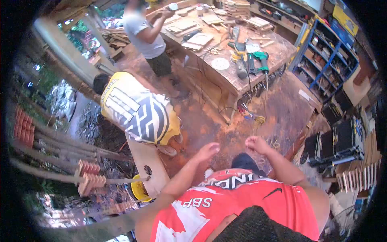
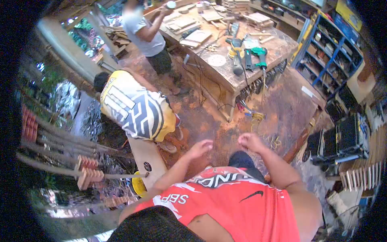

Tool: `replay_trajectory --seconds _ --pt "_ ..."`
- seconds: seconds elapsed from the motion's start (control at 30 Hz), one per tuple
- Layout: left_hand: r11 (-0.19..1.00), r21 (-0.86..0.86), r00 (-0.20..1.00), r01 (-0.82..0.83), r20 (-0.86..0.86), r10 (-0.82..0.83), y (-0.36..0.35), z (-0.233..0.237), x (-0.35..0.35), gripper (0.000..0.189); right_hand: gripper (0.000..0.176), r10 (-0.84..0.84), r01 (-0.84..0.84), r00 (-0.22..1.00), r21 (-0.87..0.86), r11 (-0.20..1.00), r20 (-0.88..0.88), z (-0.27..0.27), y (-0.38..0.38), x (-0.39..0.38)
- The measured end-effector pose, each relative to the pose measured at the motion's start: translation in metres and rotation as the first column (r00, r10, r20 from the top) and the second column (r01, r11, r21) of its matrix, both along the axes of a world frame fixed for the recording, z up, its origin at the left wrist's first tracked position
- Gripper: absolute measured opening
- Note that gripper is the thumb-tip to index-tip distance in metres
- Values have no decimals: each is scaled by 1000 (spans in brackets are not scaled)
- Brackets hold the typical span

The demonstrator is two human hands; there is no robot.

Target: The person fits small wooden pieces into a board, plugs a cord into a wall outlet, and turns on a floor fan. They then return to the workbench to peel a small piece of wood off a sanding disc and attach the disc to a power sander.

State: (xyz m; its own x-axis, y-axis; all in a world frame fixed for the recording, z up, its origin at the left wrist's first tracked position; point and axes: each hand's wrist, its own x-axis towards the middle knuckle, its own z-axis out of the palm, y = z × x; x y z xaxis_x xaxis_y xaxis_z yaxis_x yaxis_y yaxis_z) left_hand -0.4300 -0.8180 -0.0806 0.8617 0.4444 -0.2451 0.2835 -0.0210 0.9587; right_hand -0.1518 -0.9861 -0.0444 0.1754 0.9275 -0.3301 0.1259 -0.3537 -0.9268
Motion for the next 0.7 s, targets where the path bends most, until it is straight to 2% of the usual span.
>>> replay_trajectory --seconds 0.03,0.1,0.13,0.2,0.3,0.37,0.43,0.5,0.57,0.63,0.7 --pt "998 10 998 57 14 -57 15 12 22 40 8 -18 18 1000 -15 1000 -17 16 10 2" --pt "994 20 994 107 9 -108 41 36 64 40 15 -139 138 978 -21 990 -156 42 42 18" --pt "989 35 990 141 14 -142 54 45 85 40 15 -143 141 976 -25 990 -162 47 59 30" --pt "982 76 984 174 19 -175 86 61 125 39 21 -152 202 948 159 966 -281 41 77 46" --pt "974 124 978 191 63 -200 120 72 172 37 28 -158 230 898 131 965 -411 39 123 77" --pt "987 28 987 158 -20 -158 137 88 191 35 34 -159 243 895 156 957 -417 51 145 96" --pt "983 58 975 176 125 -182 157 88 220 33 34 -114 202 921 207 957 -372 66 174 115" --pt "971 -61 948 229 240 -209 170 113 249 31 38 -49 149 935 262 954 -351 70 199 135" --pt "963 -117 944 241 258 -205 187 123 274 31 41 -141 214 954 272 938 -264 86 216 146" --pt "963 -91 940 254 258 -224 209 127 299 30 43 -168 238 954 291 926 -248 101 233 157" --pt "958 -66 933 279 252 -255 235 139 320 30 45 -334 384 918 261 886 -215 115 250 162"
